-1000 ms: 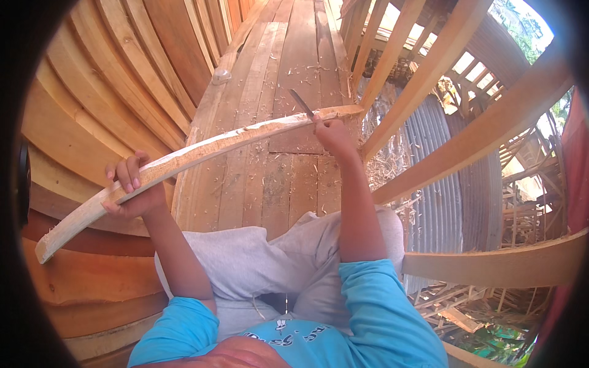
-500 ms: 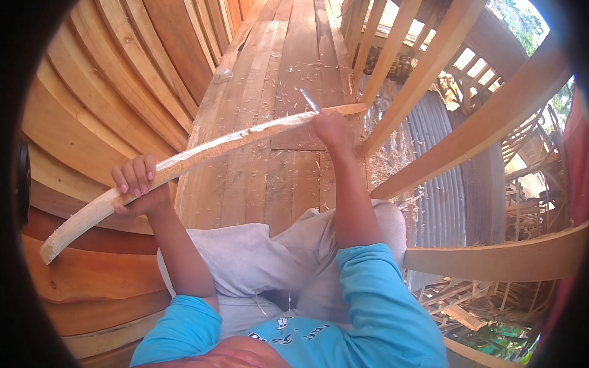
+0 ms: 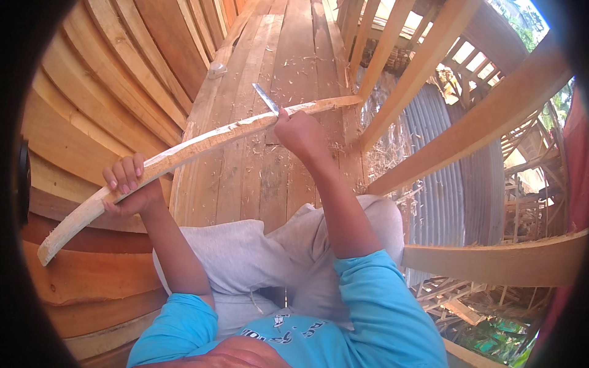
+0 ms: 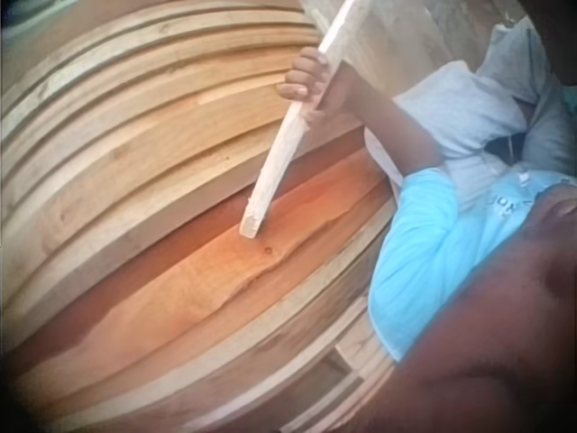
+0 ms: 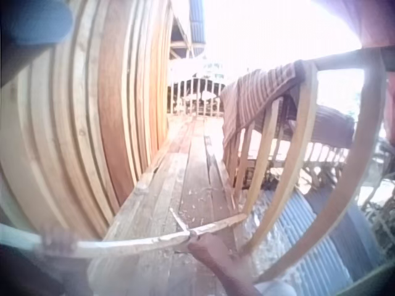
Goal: The person sits on a wooden floor and uses a knife to shave and shape a long piece of wood. They repeatedly scrape the surface to remove thin layers, rotating the wood to work different sides.
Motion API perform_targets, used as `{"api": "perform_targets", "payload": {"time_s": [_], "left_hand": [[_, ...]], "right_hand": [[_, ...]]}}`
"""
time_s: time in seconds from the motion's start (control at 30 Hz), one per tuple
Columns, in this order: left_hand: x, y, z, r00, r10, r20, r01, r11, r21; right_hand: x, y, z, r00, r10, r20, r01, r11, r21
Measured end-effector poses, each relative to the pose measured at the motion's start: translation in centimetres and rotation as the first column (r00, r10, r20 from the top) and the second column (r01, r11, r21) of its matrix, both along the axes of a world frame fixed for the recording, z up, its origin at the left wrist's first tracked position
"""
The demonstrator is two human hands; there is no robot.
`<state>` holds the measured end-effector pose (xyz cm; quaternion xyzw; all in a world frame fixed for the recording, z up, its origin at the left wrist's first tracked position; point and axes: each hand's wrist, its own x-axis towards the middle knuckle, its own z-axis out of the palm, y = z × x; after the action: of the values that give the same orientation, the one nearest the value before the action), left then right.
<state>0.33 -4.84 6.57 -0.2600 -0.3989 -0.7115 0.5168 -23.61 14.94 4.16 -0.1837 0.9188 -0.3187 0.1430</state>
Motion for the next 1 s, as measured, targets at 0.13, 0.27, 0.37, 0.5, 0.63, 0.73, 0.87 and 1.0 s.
{"api": "perform_targets", "payload": {"time_s": [0.13,0.27,0.37,0.5,0.63,0.73,0.87,1.0], "left_hand": [[0.3,0.3,0.5,0.999,0.032,0.013,-0.032,0.999,0.028],[0.0,0.6,0.5,0.995,0.098,0.036,-0.101,0.99,0.099],[0.1,0.6,0.7,0.99,0.13,0.053,-0.136,0.983,0.127],[0.0,0.8,0.7,0.988,0.143,0.055,-0.15,0.977,0.15],[0.0,0.8,0.9,0.982,0.172,0.074,-0.182,0.969,0.169],[-0.1,1.0,0.9,0.982,0.174,0.079,-0.186,0.966,0.182],[-0.1,1.3,1.3,0.971,0.21,0.113,-0.229,0.951,0.207],[0.0,0.9,0.9,0.986,0.154,0.061,-0.162,0.973,0.163]], "right_hand": [[-1.5,0.4,-0.9,0.997,-0.072,-0.021,0.072,0.997,0.004],[2.0,-0.5,0.2,0.997,-0.017,-0.081,0.014,0.999,-0.03],[0.4,-0.4,-0.2,0.999,-0.045,-0.003,0.045,0.997,-0.064],[0.5,0.0,-0.9,0.995,-0.074,-0.068,0.07,0.996,-0.049],[-1.0,0.3,-0.3,0.998,-0.06,0.007,0.06,0.997,-0.054],[2.3,-1.0,-0.3,0.994,0.042,-0.096,-0.052,0.993,-0.104],[1.6,-1.2,0.9,1.0,0.013,0.004,-0.013,0.996,-0.083],[1.2,-0.7,0.0,0.991,-0.073,-0.108,0.074,0.997,0.007]]}}
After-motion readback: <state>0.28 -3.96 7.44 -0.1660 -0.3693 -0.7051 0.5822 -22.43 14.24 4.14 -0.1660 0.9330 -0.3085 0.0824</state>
